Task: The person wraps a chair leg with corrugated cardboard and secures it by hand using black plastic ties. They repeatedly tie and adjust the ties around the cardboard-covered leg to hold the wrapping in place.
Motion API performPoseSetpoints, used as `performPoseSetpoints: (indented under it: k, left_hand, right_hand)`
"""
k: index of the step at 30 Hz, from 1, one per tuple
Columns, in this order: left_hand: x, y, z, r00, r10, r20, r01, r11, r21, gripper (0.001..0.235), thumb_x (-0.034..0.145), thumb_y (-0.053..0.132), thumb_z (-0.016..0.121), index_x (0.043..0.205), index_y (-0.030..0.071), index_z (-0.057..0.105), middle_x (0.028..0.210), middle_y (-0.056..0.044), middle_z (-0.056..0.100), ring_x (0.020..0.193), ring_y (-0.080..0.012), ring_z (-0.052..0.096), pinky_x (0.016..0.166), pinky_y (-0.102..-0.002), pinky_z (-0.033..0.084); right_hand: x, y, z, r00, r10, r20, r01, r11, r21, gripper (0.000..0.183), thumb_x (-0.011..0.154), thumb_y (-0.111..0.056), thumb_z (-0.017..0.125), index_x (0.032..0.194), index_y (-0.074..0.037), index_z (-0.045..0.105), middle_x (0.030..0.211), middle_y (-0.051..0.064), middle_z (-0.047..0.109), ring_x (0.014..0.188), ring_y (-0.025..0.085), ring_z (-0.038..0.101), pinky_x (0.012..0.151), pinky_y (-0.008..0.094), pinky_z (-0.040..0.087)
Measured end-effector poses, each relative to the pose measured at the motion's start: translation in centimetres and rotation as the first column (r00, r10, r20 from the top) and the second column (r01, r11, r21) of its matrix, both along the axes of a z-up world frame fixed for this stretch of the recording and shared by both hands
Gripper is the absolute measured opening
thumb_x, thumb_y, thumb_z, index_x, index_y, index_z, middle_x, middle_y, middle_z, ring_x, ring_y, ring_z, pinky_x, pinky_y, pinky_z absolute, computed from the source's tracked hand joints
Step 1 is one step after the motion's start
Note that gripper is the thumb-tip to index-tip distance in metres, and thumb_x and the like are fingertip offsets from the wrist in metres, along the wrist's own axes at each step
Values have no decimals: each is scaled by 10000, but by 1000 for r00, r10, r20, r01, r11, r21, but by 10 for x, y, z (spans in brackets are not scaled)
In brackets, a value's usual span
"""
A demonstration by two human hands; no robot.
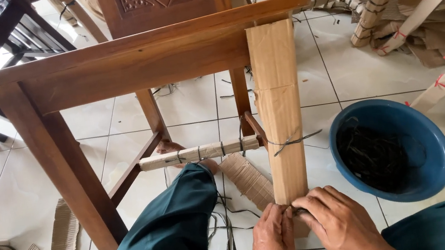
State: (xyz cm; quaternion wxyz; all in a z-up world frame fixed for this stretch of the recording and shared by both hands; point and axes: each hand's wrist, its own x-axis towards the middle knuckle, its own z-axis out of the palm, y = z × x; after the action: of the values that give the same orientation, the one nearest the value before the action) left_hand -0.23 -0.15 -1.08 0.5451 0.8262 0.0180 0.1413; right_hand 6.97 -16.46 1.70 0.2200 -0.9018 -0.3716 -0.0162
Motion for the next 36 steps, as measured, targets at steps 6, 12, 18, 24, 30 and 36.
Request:
performPoseSetpoints:
  k: [6,12,18,24,30,36]
  left_hand:
    - [-1,1,8,1000,-10,-14,9,999,-45,189,1075,161,479,960,72,600,815,-81,560,682,-234,538,613,-352,443]
    - [-1,1,2,998,32,-48,-37,993,-110,250,1079,211,519,878,79,589,746,-47,547,635,-196,483,580,-344,417]
    - [-2,3,-4,986,29,-167,-39,998,-56,268,1105,249,492,867,125,490,689,-36,496,590,-211,400,555,-355,373]
    - [-1,0,-5,992,57,-110,-58,998,-4,226,1089,233,494,892,122,497,699,-64,515,577,-260,412,551,-375,392]
    - [-1,-4,-11,985,105,-134,-106,994,5,353,1099,254,515,786,122,419,677,-45,459,582,-234,391,551,-378,356]
    - [0,-7,-7,991,104,-88,-100,994,51,270,1083,252,505,857,105,512,758,-82,555,601,-299,488,549,-425,395]
  right_hand:
    - [-1,0,2,1000,18,-8,-16,989,145,114,934,-242,680,1002,-171,737,832,-3,721,804,213,665,723,367,570]
    - [-14,4,-23,961,-183,-209,237,932,273,131,926,-269,677,1010,-187,737,860,-29,757,769,179,695,703,334,570]
    - [-13,0,-33,938,-276,-209,299,950,90,165,937,-329,633,1086,-266,663,829,-4,796,714,258,754,622,386,596]
    - [-7,-7,-33,994,-93,-49,98,987,129,335,894,-139,635,1201,-256,702,1052,-64,809,855,222,770,712,379,611]
    - [-7,-10,-22,999,3,46,-9,991,135,219,915,-241,680,1129,-203,707,983,-50,798,775,166,762,655,326,604]
    - [3,-27,-18,943,-142,-303,126,990,-70,74,932,-358,635,926,-297,677,810,-77,786,666,215,729,611,382,538]
